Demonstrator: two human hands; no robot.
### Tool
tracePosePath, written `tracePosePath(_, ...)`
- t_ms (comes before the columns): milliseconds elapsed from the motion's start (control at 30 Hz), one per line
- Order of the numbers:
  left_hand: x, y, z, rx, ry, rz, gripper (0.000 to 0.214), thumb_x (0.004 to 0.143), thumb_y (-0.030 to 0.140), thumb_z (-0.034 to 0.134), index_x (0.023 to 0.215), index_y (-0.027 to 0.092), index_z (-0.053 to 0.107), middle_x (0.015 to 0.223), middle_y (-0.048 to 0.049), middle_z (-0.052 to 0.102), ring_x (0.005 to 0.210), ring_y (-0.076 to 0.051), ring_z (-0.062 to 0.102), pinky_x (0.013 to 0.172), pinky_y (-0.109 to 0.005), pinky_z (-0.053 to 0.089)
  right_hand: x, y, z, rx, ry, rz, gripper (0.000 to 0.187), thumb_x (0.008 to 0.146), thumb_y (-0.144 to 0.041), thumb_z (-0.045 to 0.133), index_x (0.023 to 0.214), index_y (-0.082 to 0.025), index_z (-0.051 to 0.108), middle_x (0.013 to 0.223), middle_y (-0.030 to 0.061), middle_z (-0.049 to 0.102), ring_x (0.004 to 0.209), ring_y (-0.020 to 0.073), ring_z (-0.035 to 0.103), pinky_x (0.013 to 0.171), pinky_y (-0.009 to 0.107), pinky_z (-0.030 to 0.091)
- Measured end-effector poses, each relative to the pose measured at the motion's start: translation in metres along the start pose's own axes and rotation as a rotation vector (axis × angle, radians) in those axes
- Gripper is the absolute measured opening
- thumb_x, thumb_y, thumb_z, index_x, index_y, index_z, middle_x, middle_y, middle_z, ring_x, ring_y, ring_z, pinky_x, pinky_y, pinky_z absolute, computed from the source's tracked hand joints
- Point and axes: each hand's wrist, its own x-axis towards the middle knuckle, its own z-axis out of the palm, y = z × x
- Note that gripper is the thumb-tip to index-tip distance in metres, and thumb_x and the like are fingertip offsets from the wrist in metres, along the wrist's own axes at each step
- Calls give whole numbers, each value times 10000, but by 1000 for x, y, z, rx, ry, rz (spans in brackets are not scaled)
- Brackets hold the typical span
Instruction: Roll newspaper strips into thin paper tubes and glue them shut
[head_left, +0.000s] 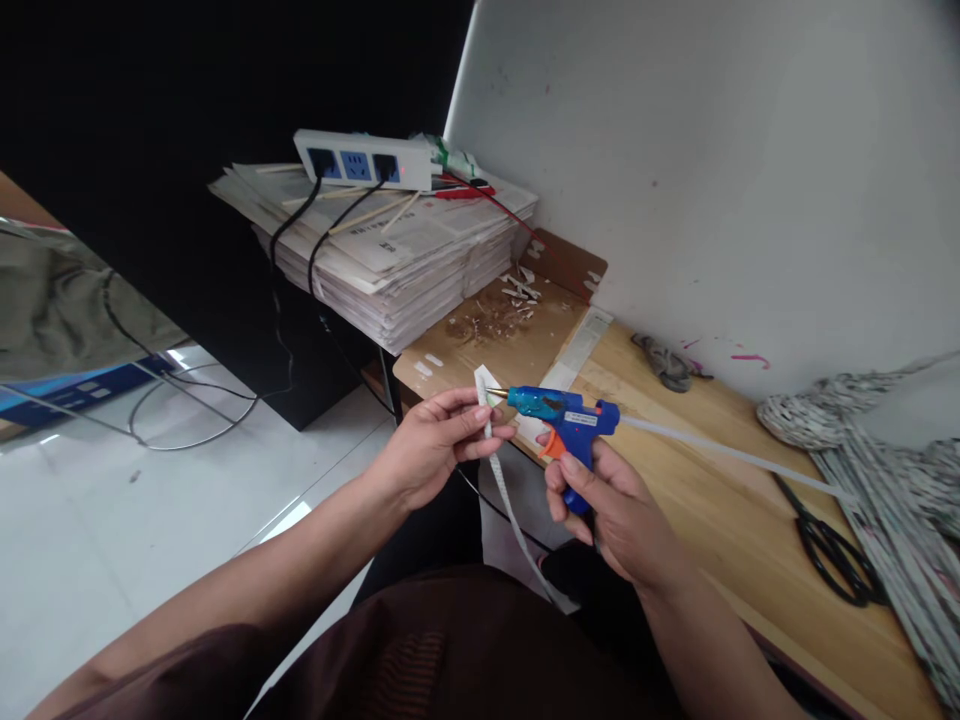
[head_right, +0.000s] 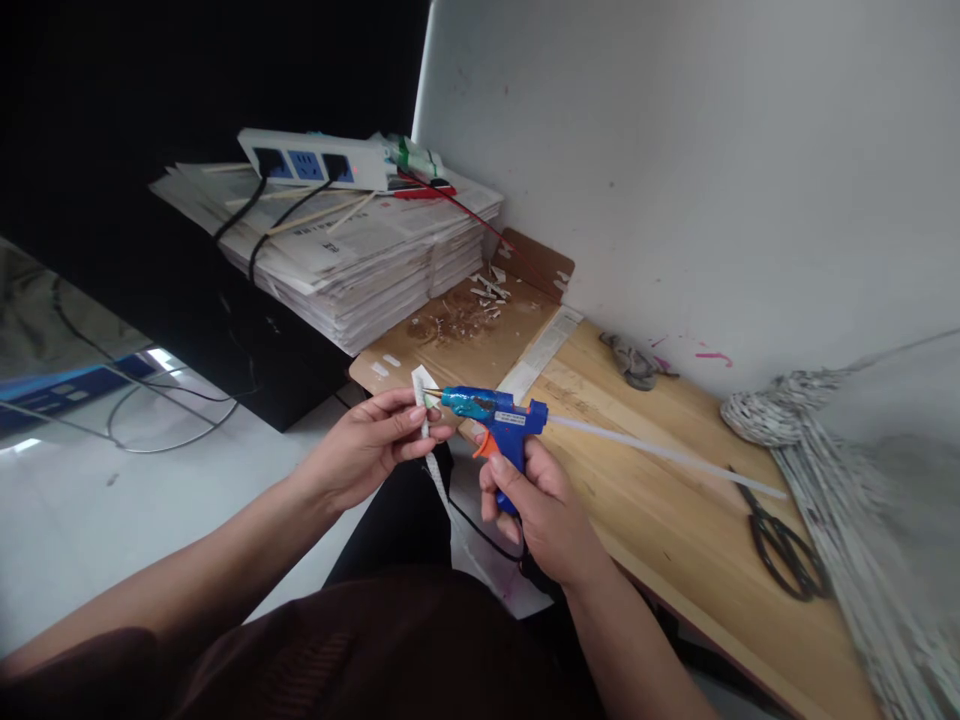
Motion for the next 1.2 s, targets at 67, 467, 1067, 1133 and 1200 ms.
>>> tracePosePath(67, 0, 0, 0, -8, 4, -1, 163, 812, 59, 678, 965, 115, 678, 918, -103, 737, 823, -230, 751, 661, -227, 622, 0, 1, 2, -1, 12, 5, 217, 923, -418, 591, 965, -226, 501, 793, -23, 548, 555, 72, 517, 377, 163, 252)
tracePosePath(467, 1, 2, 0, -3, 49, -12, 155, 859, 55, 615, 991, 84, 691, 965, -140, 743, 850, -229, 748, 676, -215, 618, -5, 3, 1, -287, 34, -54, 246, 962, -458, 509, 953, -213, 502, 680, -25, 515, 585, 93, 444, 471, 221, 294)
tracePosePath(1067, 0, 1, 3, 11, 28, -29, 182, 844, 43, 634, 991, 92, 729, 965, -135, 750, 812, -204, 751, 646, -196, 617, -3, 1, 6, -222, 43, -50, 246, 951, -457, 528, 956, -213, 497, 694, -33, 498, 573, 86, 440, 477, 226, 286)
tracePosePath(1133, 0, 1, 3, 14, 27, -29, 185, 848, 45, 629, 995, 93, 731, 965, -134, 751, 810, -200, 750, 640, -191, 615, -2, 2, 10, -201, 51, -64, 253, 948, -463, 531, 939, -214, 490, 696, -37, 489, 575, 84, 445, 474, 220, 284)
tracePosePath(1200, 0, 0, 2, 16, 26, -28, 183, 850, 50, 627, 995, 91, 731, 965, -135, 752, 817, -200, 750, 640, -190, 615, -1, 3, 12, -185, 61, -76, 265, 945, -472, 534, 917, -215, 478, 700, -39, 487, 576, 84, 452, 475, 216, 288)
